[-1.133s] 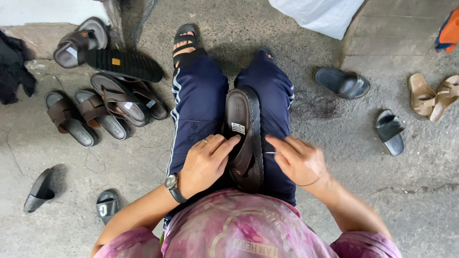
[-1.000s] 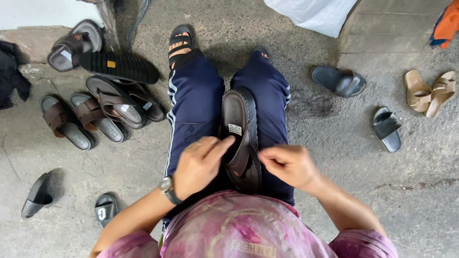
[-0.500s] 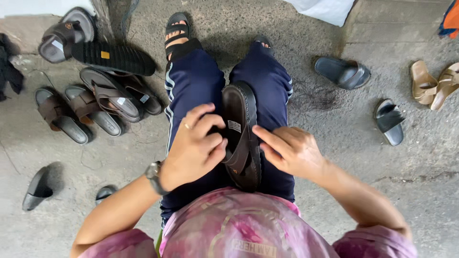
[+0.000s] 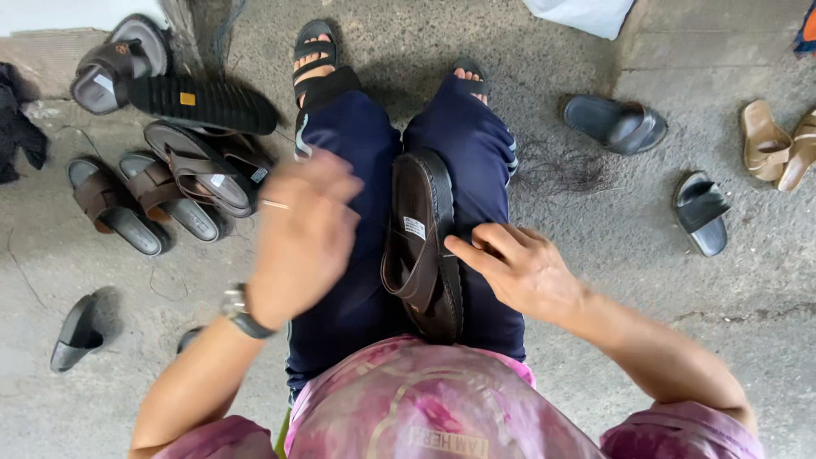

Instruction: The person sits on a low stool and sews a brown slip-on shoe resting on their lap. They use a needle and thread to stitch the shoe's upper, pulling the thread tight with both hands. Several other pairs of sandals and shoes are scattered on the concrete floor around them.

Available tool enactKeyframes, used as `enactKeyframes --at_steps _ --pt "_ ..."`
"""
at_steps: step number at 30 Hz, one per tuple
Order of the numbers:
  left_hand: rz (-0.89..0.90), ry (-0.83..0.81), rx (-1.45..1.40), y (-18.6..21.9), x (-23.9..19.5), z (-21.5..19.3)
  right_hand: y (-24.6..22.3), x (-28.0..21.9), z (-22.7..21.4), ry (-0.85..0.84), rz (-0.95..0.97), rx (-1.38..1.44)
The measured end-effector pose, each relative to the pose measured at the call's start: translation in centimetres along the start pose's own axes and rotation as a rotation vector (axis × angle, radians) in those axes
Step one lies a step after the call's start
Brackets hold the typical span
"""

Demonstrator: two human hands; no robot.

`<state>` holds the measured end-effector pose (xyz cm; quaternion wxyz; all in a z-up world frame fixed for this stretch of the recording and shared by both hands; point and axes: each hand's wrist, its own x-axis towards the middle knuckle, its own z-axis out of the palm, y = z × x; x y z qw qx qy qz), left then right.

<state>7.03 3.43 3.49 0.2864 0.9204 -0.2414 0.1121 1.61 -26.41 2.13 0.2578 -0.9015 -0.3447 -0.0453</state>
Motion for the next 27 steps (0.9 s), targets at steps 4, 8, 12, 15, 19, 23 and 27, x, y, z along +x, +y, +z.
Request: enactKeyframes --at_steps 4,8,12,15,19,23,27 --pt "-0.008 -0.259 -0.455 3.2 -3.1 4.4 -0.4 -0.2 -0.3 -0.038 0.028 -0.057" --pt "-0.04 -0.293 -0.507 3.2 -3.7 6.4 -0.4 0.1 -1.0 -0.071 0.046 -0.104" --pt "-0.041 -0.274 -0.519 3.2 -3.7 7.0 -1.0 0.6 -1.7 -0.089 0.031 -0.214" --pt "-0.055 -0.244 -0.471 3.6 -3.5 7.7 -2.1 1.2 -2.8 -0.199 -0.018 -0.375" --pt "-0.084 -0.201 -0.499 3.8 -3.0 8.9 -1.6 0.9 -1.4 -0.231 -0.051 -0.433" --pt "-0.096 -0.143 -0.502 4.4 -3.2 9.8 0.1 -1.1 2.5 -0.166 -0.015 -0.204" --pt "-0.087 -0.147 -0.502 5.6 -1.9 8.3 1.5 -1.7 1.7 -0.15 0.008 0.033"
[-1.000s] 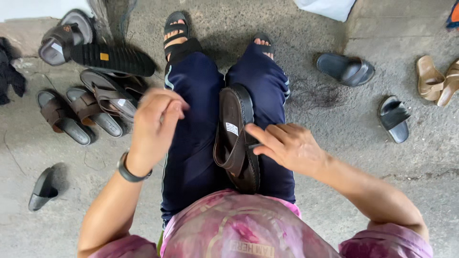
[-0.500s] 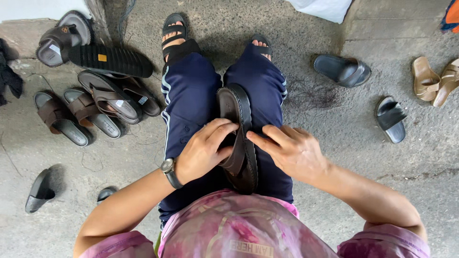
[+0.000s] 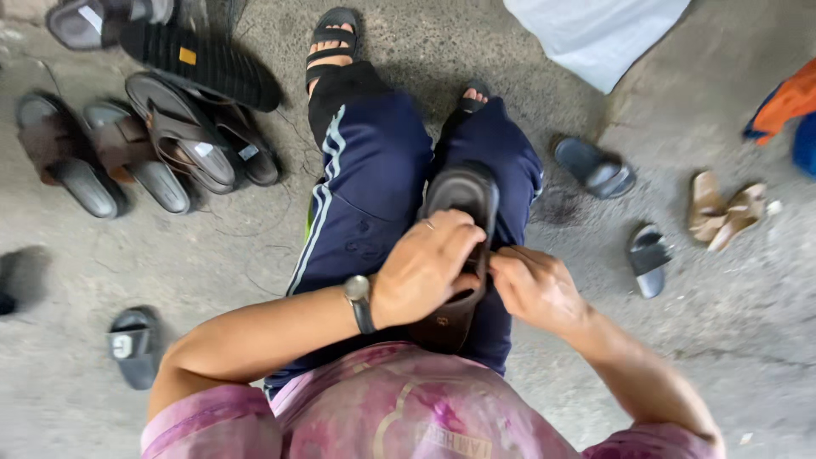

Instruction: The person sits on a low stool and sews a brown slip-on shoe resting on their lap. They use a needle and thread to stitch the shoe's upper, pulling the thread tight with both hands. Several other pairs of sandals and shoes are scattered on the concrete floor around them.

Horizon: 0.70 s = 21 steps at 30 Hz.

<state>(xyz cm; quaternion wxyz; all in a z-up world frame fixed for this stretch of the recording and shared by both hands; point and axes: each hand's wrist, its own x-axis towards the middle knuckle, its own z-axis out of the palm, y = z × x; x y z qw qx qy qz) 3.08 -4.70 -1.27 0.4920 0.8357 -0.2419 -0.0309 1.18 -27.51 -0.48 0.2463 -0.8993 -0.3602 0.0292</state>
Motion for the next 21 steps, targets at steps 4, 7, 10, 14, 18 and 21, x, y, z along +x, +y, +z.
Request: enactKeyframes --at_steps 4,7,10,14,18,21 --pt "0.048 -0.119 0.0 0.3 0.2 -0.2 0.0 -1.7 -1.3 -0.007 0.094 0.138" --pt "0.071 -0.224 -0.284 0.9 0.9 -3.0 -1.6 -1.9 -2.6 -0.039 0.159 0.03" --pt "-0.111 -0.395 -0.8 1.6 1.2 -6.3 -2.5 -1.5 -2.5 -0.017 0.171 -0.036" --pt "-0.145 -0.23 -0.791 0.7 0.4 -4.1 -2.6 -1.2 -1.1 0.1 0.164 -0.005" --pt "-0.172 -0.283 -0.171 1.5 -0.2 -2.2 -2.9 -0.4 -0.5 0.206 0.13 -0.012" --pt "-0.233 -0.459 -0.161 1.8 0.1 -2.8 -3.2 0.9 -2.2 0.221 0.11 -0.011"
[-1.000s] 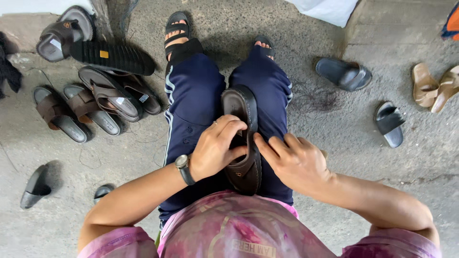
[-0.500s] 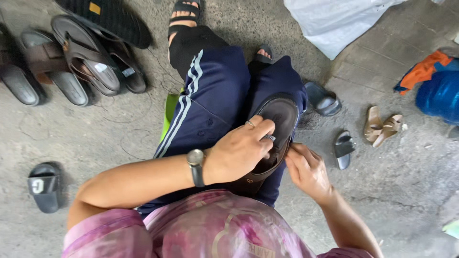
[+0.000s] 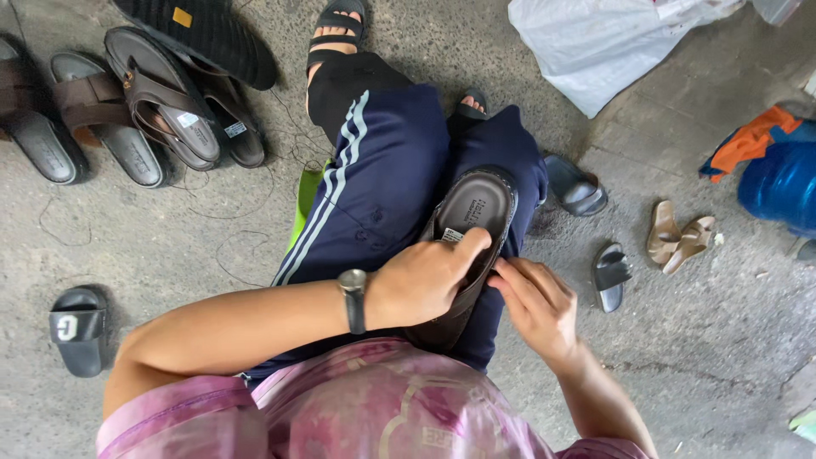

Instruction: The person sits on a low stool and sews a brown slip-on shoe resting on their lap. They use a needle and thread to stitch the shoe's upper, pulling the thread tight with both hands. Several other pairs of sandals and shoes are scattered on the concrete floor around them.

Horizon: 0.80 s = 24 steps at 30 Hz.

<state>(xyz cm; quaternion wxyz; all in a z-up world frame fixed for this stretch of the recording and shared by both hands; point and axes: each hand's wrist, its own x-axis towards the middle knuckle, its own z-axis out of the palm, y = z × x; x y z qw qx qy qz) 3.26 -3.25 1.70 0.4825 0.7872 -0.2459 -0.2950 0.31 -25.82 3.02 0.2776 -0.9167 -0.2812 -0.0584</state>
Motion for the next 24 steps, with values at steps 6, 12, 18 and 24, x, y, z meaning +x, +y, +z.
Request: enactKeyframes --at_steps 6,12,18,24 --pt "0.059 0.005 -0.19 -0.1 0.0 0.1 1.5 -0.9 -3.1 -0.304 0.025 -0.081" --pt "0.275 0.387 0.007 -2.0 1.4 4.1 3.1 -1.9 -8.3 -0.573 0.334 -0.142" --pt "0.377 0.538 0.086 -2.1 1.6 4.4 0.5 -3.6 -3.0 -0.57 0.365 1.088" --pt "0.3 0.534 0.087 -2.4 1.7 5.0 1.5 -4.5 0.9 -0.01 0.592 0.365"
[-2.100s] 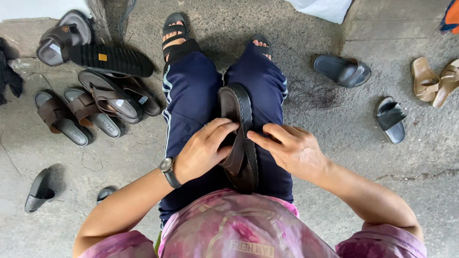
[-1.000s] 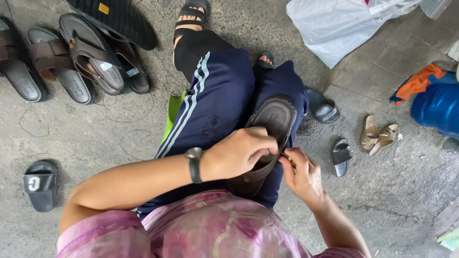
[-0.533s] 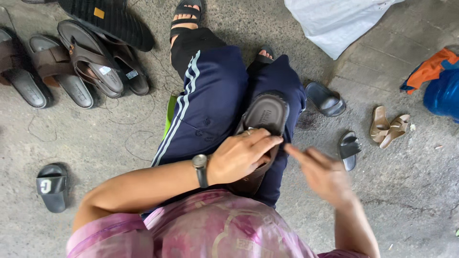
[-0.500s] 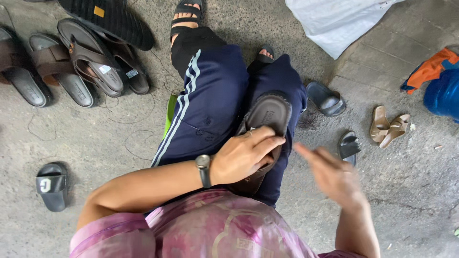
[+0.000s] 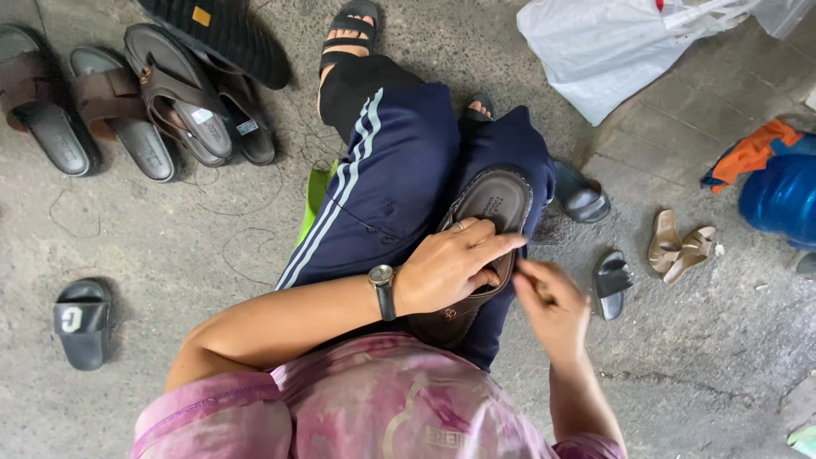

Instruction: The person sits on a low stool and sews a brown slip-on shoe resting on their lap. They use a needle and thread to stitch the shoe's upper, pulling the thread tight with both hands. Several other pairs of sandals and shoes are scattered on the concrete floor around them.

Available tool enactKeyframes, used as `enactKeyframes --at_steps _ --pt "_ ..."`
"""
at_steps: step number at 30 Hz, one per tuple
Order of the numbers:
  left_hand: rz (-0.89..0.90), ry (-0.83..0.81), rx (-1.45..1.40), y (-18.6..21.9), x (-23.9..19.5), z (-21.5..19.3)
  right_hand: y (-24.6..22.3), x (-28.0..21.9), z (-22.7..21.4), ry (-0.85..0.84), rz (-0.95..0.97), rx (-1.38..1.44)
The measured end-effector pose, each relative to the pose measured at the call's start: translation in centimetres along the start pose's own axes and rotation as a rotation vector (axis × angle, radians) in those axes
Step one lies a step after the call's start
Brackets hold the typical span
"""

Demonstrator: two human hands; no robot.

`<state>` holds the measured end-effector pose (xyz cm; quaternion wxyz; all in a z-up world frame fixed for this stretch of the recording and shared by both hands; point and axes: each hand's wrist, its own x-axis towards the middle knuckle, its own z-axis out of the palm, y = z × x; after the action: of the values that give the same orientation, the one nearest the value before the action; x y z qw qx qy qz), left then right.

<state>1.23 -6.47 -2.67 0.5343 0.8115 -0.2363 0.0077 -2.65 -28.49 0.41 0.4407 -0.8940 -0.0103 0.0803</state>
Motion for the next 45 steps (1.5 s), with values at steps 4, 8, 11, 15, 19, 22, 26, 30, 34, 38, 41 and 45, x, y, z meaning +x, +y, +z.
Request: enactKeyframes --at_steps 4,8,11,15,19,22,26,30,34,38,41,45 --pt "-0.014 -0.117 -0.068 -0.3 0.3 -1.5 -0.5 -0.3 -1.1 -0.063 -0.214 -0.02" --pt "0.014 -0.104 -0.046 -1.2 -0.6 -3.9 -1.4 -1.8 -3.4 -0.268 -0.153 0.393" --pt "-0.073 -0.05 -0.124 -1.8 -1.7 -4.3 5.6 -4.9 -5.1 -0.395 0.004 0.928" --pt "-0.033 0.122 0.045 -2.2 -1.1 -11.8 12.4 -1.5 -11.5 -0.068 0.262 -0.129" --pt "-0.248 0.14 0.585 -5.2 -0.2 -21.7 12.0 -0.7 -13.9 0.255 0.182 -0.563" --pt "-0.077 -0.024 0.845 -1.4 2.6 -19.1 2.0 1.1 -8.9 0.2 -0.103 -0.515" --pt "0.147 -0.326 0.689 1.3 0.0 -9.2 -6.7 3.5 -0.2 -0.178 -0.243 0.009" --pt "0.107 -0.217 0.041 2.0 3.5 -11.1 -2.9 3.8 0.5 -0.007 -0.566 -0.36" --pt "-0.201 -0.258 -0.966 -0.4 5.6 -12.5 -3.9 6.1 0.1 -0.138 -0.826 -0.525" --pt "-0.452 0.096 -1.113 -4.4 3.3 -11.3 -4.0 7.3 -0.2 -0.171 -0.858 -0.474" --pt "-0.536 0.051 -0.726 -3.8 4.5 -14.7 -5.9 6.7 -0.3 -0.175 -0.735 -0.432" --pt "0.033 0.094 0.537 -2.0 2.8 -13.8 -4.2 3.7 -0.1 -0.132 -0.652 -0.459"
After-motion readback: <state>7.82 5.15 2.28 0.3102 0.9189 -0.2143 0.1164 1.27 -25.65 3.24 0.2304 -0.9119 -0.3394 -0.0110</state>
